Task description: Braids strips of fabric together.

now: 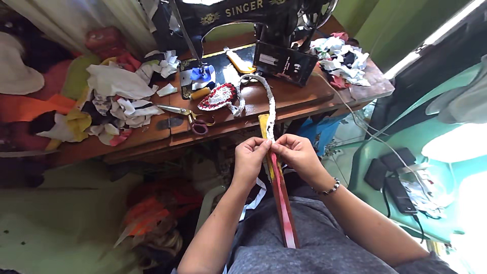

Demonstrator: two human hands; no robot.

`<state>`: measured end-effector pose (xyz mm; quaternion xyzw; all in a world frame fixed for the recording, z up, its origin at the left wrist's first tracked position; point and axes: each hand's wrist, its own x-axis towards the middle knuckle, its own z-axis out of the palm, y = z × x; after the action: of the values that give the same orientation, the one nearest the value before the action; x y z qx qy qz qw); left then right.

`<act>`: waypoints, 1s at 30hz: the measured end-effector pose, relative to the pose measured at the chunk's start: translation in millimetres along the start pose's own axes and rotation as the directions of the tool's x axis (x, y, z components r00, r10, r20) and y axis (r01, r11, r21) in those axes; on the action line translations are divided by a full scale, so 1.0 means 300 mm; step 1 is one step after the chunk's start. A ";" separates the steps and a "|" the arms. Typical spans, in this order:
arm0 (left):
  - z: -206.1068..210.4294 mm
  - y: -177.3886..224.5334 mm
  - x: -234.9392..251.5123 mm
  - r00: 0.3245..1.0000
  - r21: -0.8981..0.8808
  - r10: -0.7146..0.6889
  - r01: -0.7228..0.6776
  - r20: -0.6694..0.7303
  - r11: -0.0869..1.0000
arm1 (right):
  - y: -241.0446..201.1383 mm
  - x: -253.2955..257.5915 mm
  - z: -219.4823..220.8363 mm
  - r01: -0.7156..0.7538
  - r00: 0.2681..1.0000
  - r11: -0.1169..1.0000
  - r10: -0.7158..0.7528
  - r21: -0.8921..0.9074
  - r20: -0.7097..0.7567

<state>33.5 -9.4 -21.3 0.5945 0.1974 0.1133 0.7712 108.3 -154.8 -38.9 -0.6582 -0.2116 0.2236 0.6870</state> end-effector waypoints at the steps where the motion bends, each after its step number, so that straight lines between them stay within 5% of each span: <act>1: 0.002 -0.001 0.001 1.000 0.006 0.012 -0.012 -0.005 1.000 | 0.001 -0.001 -0.001 0.004 1.000 1.000 -0.004 -0.014 -0.005; 20: 0.004 -0.017 0.018 0.999 -0.027 -0.006 0.007 0.052 1.000 | -0.028 0.041 -0.007 -0.105 0.994 0.972 0.111 0.211 -0.018; 30: 0.008 -0.021 0.014 0.998 0.065 0.055 -0.056 0.021 0.996 | -0.032 0.041 0.000 -0.024 0.998 0.993 0.030 0.114 -0.053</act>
<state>38.1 -11.5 -27.5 0.6259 0.1771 0.1224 0.7496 118.7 -147.9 -29.5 -0.6269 -0.1708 0.2265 0.7256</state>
